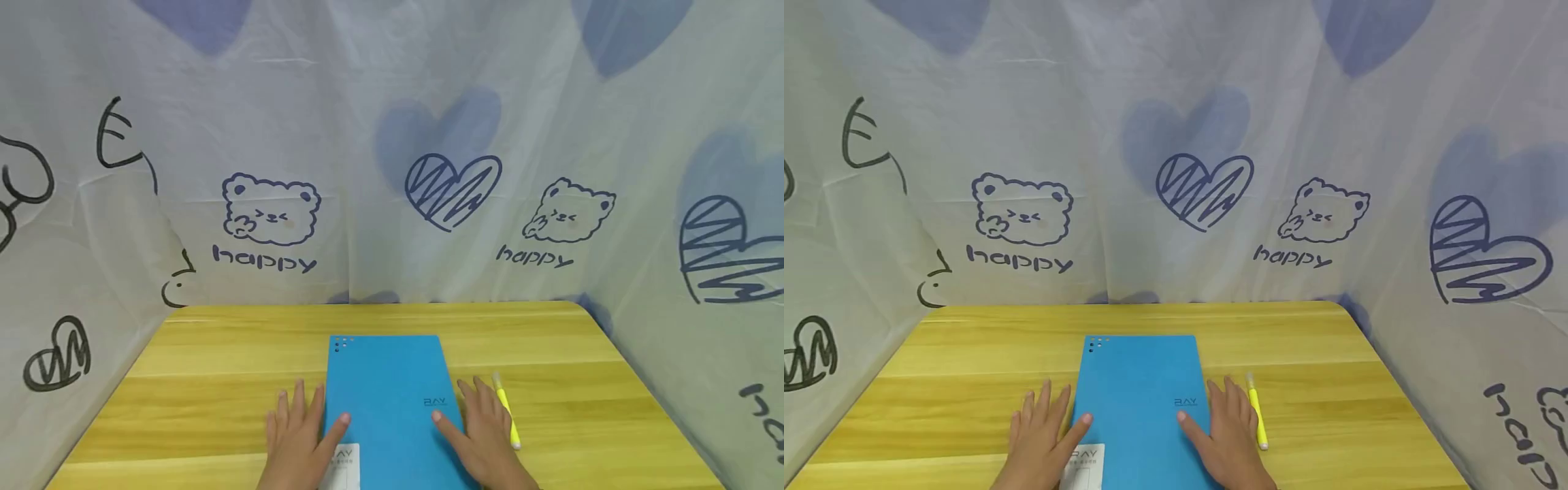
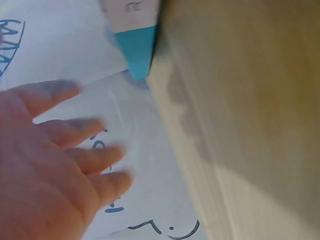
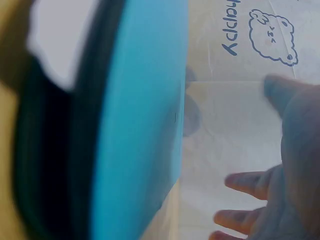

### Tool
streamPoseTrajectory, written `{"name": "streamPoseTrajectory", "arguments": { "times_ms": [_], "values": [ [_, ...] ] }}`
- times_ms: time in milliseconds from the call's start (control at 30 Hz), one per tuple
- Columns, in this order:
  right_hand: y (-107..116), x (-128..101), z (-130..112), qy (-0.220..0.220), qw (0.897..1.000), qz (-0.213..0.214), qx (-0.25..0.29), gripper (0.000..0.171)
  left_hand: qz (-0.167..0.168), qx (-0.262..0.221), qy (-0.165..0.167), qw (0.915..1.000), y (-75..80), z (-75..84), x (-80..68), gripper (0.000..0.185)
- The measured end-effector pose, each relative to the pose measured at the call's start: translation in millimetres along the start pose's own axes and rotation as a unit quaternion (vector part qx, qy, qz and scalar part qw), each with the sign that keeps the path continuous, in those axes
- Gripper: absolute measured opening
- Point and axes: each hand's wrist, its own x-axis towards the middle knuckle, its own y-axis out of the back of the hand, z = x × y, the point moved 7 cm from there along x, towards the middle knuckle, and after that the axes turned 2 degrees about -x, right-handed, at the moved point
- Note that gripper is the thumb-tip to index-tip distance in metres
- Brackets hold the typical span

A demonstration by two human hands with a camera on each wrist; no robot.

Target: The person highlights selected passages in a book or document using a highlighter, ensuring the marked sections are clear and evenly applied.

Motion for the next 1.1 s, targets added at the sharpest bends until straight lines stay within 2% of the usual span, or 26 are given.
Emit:
{"name": "streamPoseTrajectory", "arguments": {
  "times_ms": [100,167,267,433,633,833,1100],
  "values": [
    [3.4,-0.3,0.1,-0.003,1.000,0.029,0.003,0.054,0.037,-0.016,-0.001,0.9992,7.4,4.7,-2.3,0.047],
    [3.9,0.1,1.5,-0.018,0.999,0.033,0.018,0.032,0.064,-0.020,-0.005,0.9977,11.4,7.1,-3.7,0.028],
    [2.9,0.7,2.9,-0.036,0.998,0.024,0.048,0.012,0.083,-0.042,-0.001,0.9956,14.4,8.4,-8.0,0.035],
    [-1.0,0.5,1.3,-0.020,0.998,0.001,0.054,0.013,0.074,-0.062,0.000,0.9953,13.1,8.4,-11.9,0.038],
    [-1.8,1.7,-2.8,0.001,0.999,-0.007,0.043,0.013,0.066,-0.064,-0.026,0.9955,11.3,11.8,-11.8,0.037],
    [-3.8,3.1,-1.5,-0.006,0.998,-0.030,0.047,0.010,0.044,-0.063,-0.003,0.9970,9.4,10.5,-10.7,0.037],
    [-2.5,4.8,-1.5,-0.005,0.999,-0.031,0.035,0.010,0.028,-0.071,-0.005,0.9971,6.9,10.6,-8.7,0.038]
  ]
}}
